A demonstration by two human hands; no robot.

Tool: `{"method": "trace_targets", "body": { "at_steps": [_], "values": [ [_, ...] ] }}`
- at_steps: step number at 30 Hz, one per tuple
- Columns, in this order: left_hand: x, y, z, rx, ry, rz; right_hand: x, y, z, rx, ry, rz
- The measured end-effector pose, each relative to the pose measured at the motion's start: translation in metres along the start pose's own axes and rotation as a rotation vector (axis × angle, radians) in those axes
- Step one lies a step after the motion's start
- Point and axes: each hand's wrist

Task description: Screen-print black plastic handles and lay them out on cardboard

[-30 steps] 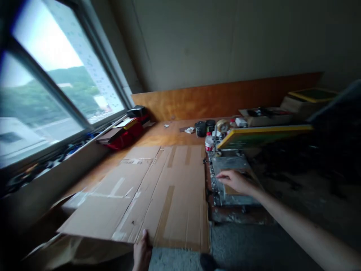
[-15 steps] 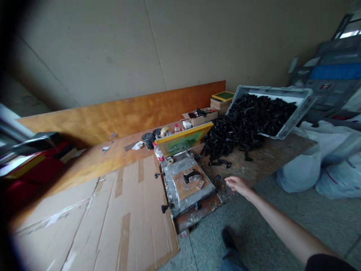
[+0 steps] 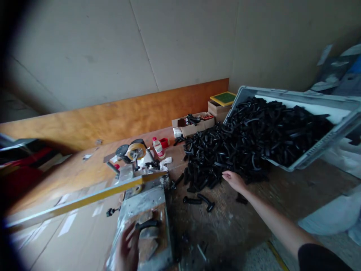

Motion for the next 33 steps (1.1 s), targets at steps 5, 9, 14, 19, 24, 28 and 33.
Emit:
{"method": "trace_targets", "body": {
  "at_steps": [5, 9, 14, 19, 24, 28, 33],
  "values": [
    [-0.069, 0.05, -0.192, -0.14, -0.417, -0.177, -0.113, -0.035, 0.047, 0.135, -0.004, 0.209],
    [-0.139, 0.096, -0.309, -0.223, -0.515, -0.239, -0.21, -0.051, 0.07, 0.278, 0.025, 0.307],
    [-0.246, 0.124, -0.432, -0.435, -0.529, -0.216, -0.343, -0.058, 0.092, 0.56, 0.041, 0.357],
    [-0.337, 0.117, -0.531, -0.498, -0.594, -0.239, -0.464, -0.045, 0.09, 0.794, -0.08, 0.219],
    [-0.398, 0.096, -0.606, -0.552, -0.695, -0.188, -0.542, -0.02, 0.061, 0.826, -0.258, 0.043],
    [-0.415, 0.084, -0.639, -0.619, -0.821, -0.117, -0.553, -0.023, 0.043, 0.93, -0.388, -0.032],
    [-0.4, 0.073, -0.627, -0.651, -0.984, -0.19, -0.525, -0.045, 0.032, 1.038, -0.472, 0.019]
  ]
}}
Point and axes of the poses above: each hand's wrist, its own x-axis away from the middle knuckle, its own z-axis out of the back of the hand, y = z × x, and after that the axes turned 2 degrees about z, right-handed
